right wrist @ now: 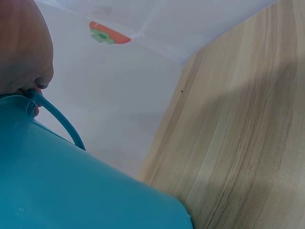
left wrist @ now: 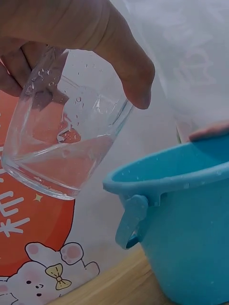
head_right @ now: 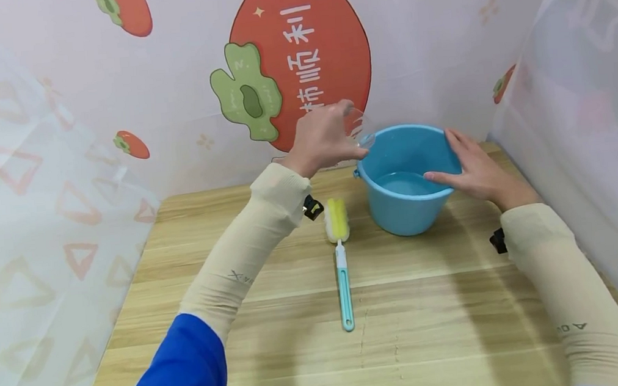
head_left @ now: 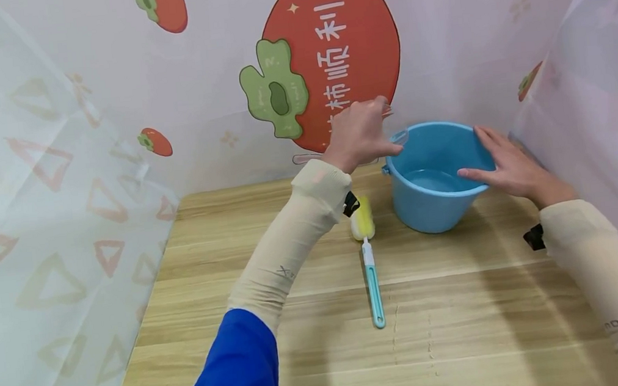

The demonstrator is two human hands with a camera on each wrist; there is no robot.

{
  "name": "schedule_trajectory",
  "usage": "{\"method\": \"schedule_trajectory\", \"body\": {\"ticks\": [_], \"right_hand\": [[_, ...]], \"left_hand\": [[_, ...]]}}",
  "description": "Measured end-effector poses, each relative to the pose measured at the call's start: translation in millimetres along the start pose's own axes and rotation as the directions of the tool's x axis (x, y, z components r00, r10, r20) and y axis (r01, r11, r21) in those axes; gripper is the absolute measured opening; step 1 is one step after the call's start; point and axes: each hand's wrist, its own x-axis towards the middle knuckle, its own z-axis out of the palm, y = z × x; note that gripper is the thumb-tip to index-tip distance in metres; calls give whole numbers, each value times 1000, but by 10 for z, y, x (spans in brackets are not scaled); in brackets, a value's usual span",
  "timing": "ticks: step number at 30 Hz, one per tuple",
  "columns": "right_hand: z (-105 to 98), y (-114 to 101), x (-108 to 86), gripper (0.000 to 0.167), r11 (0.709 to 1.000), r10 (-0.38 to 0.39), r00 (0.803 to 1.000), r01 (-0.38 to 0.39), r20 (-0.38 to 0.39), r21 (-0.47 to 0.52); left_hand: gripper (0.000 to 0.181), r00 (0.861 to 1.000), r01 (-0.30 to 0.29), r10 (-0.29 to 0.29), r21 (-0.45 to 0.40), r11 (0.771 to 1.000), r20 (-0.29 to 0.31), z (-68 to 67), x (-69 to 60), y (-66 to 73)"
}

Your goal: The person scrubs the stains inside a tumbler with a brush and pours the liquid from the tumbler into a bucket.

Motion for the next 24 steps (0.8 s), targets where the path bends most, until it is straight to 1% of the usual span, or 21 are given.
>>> {"method": "schedule_trajectory", "body": {"ticks": [2,5,7,9,13,16,19,24], "right_hand": [[-7,4,1,109,1000,0,1000,0,-3,-3],[0,8,8,109,1000,0,1000,0,1,-1],[0,11,7,109,1000,3,1000,-3,1,4],[-13,14,1,109,1000,6,1000,-6,-6,7],[-13,4,-17,108,1000,6,1000,-6,-20,11],[-8,-8,-18,107,1000,1,1000,0,-25,15],[11,-8,-13,107,1000,-1,1000,2,-26,17],[19,1,-11,108,1000,9,1000,-9,-27,17]], "left_hand": [[62,1000,-12,12,41,999,13,23,48,34],[59,999,-27,23,108,994,37,59,92,71],[57,998,-47,39,146,988,54,84,119,97],[57,996,-80,71,172,982,61,110,147,131],[61,989,-139,124,240,961,77,176,169,187],[68,986,-163,143,300,940,88,223,186,216],[70,984,-176,152,332,927,95,253,195,239],[68,980,-197,177,362,911,87,268,209,289]]}}
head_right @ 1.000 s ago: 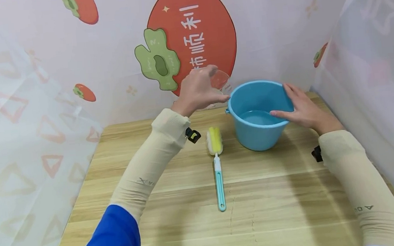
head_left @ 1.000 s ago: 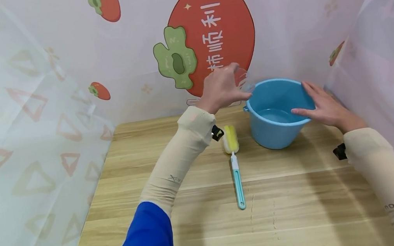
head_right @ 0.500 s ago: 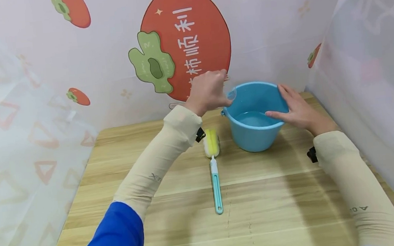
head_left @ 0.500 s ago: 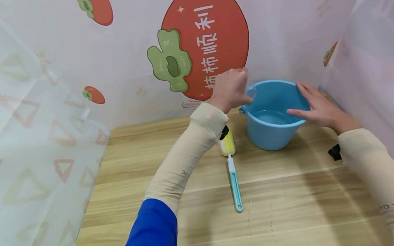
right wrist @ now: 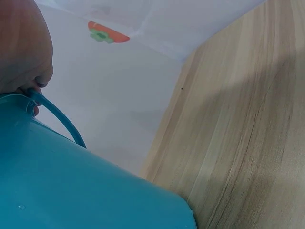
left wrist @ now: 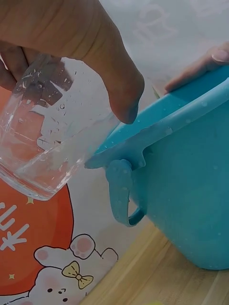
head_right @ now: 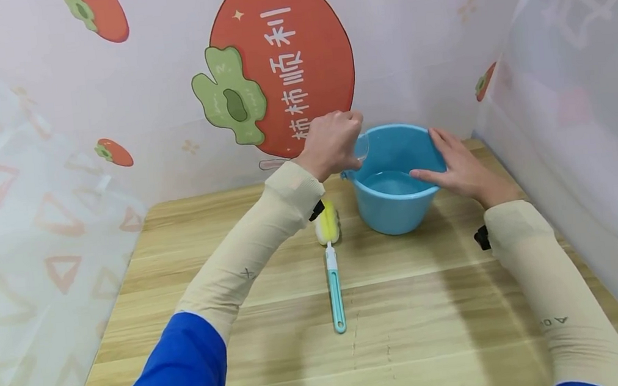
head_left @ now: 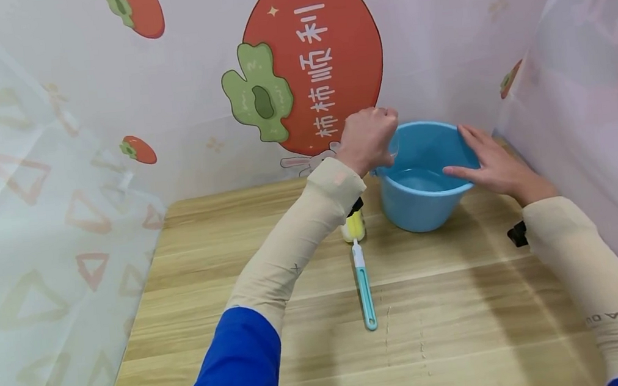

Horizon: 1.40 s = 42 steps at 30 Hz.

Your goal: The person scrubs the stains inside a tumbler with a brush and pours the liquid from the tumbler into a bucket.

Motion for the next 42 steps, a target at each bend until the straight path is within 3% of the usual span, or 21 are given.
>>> {"method": "schedule_trajectory", "body": {"ticks": [13,30,33,36,42], "right_hand": [[-26,-33,17,107,1000,2,1000,-2,-4,-2],[-1,-13,9,107,1000,-3,1000,3,-9,10],[2,0,3,107,1000,-5,1000,6,-9,13],[-5,7,-4,106,1000,-14,1000,14,-16,14],[-1,17,-8,105,999,-30,999,31,-26,24]], "left_hand": [[71,998,-29,21,139,990,55,-59,81,138],[43,993,-98,112,349,932,-22,67,145,361],[38,992,-116,127,387,915,-3,81,151,416],[36,987,-162,151,441,883,60,77,169,487],[40,958,-280,195,522,806,212,82,208,613]]}}
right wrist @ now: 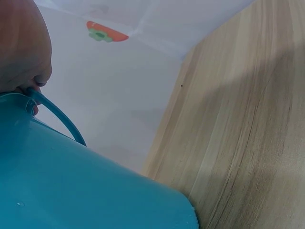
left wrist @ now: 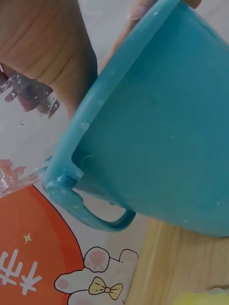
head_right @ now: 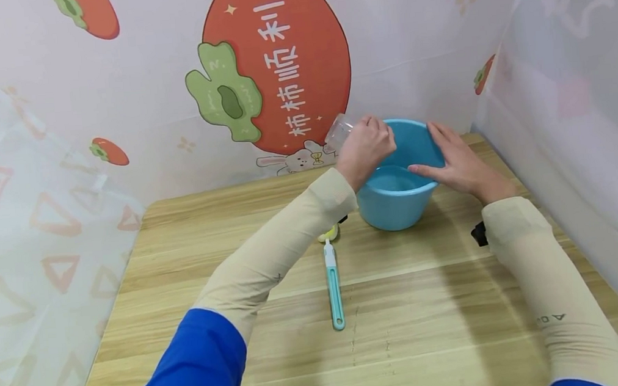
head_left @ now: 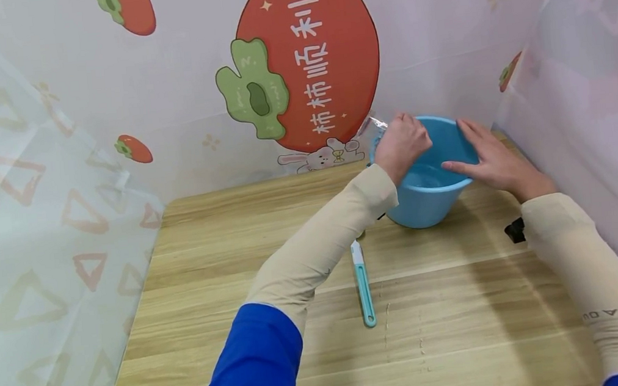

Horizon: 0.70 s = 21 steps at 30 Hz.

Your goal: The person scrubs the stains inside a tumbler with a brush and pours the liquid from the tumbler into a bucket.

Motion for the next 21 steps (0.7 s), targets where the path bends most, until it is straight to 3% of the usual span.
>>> {"method": "schedule_trajectory", "body": {"ticks": [3,11,15,21], "right_hand": [[8,0,11,106,1000,-2,1000,2,3,2],[-12,9,30,105,1000,-5,1000,5,-7,-5],[-15,8,27,103,1000,-25,1000,25,-16,-6],[7,5,21,103,999,-33,999,33,-14,-7]], "left_hand": [[39,1000,-19,19,20,1000,17,-6,16,17],[40,998,-55,57,54,997,-40,-120,47,11],[42,995,-88,90,64,994,-37,-190,43,65],[38,996,-71,74,81,994,-44,-239,30,97]]}}
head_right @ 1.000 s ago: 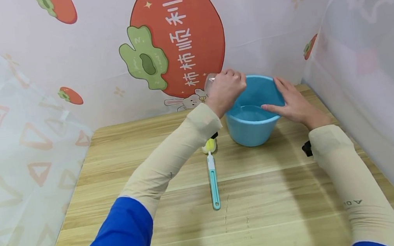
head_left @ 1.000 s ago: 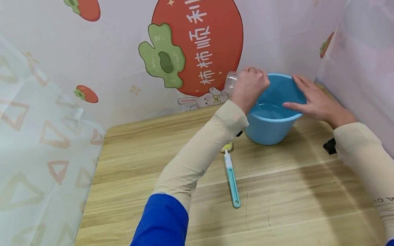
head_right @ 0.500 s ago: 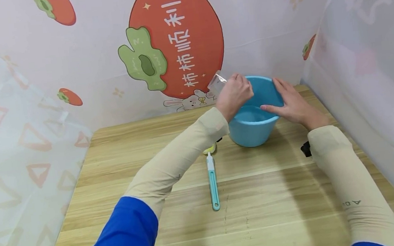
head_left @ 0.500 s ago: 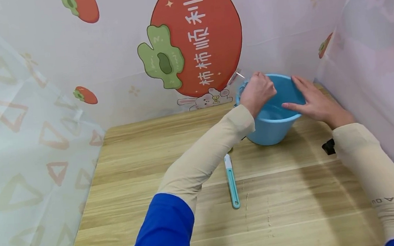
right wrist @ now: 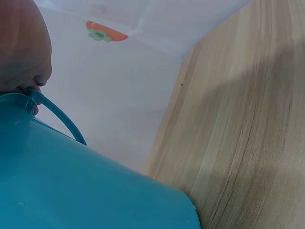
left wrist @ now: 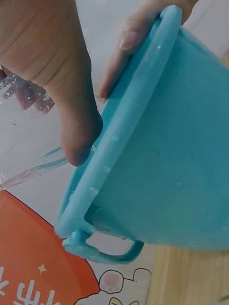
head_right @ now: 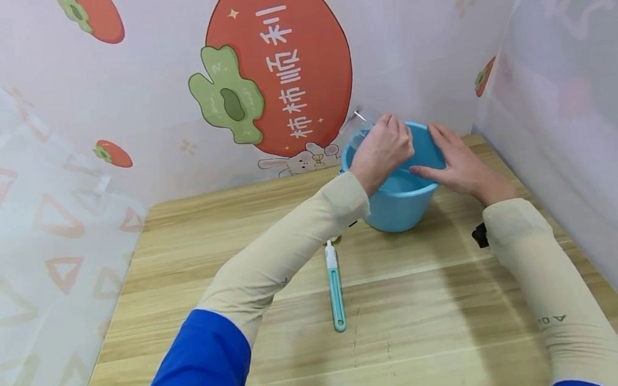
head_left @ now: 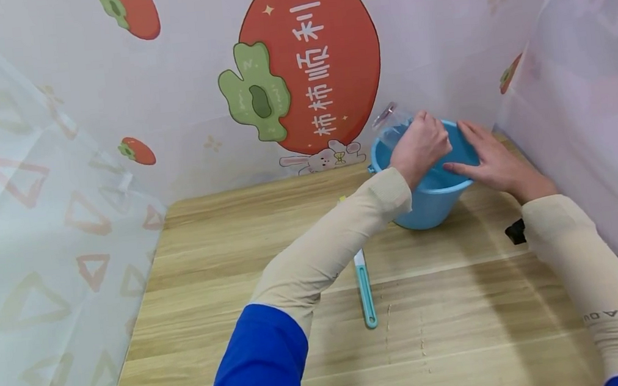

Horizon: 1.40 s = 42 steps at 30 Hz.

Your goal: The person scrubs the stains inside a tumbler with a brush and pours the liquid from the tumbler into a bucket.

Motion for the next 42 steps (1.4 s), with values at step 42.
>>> {"method": "schedule_trajectory", "body": {"ticks": [42], "right_hand": [[2,-15,-17,104,999,36,999,-37,14,13]], "left_hand": [[82,813,428,-551,-837,341,191,286,-1114,-1182]]}}
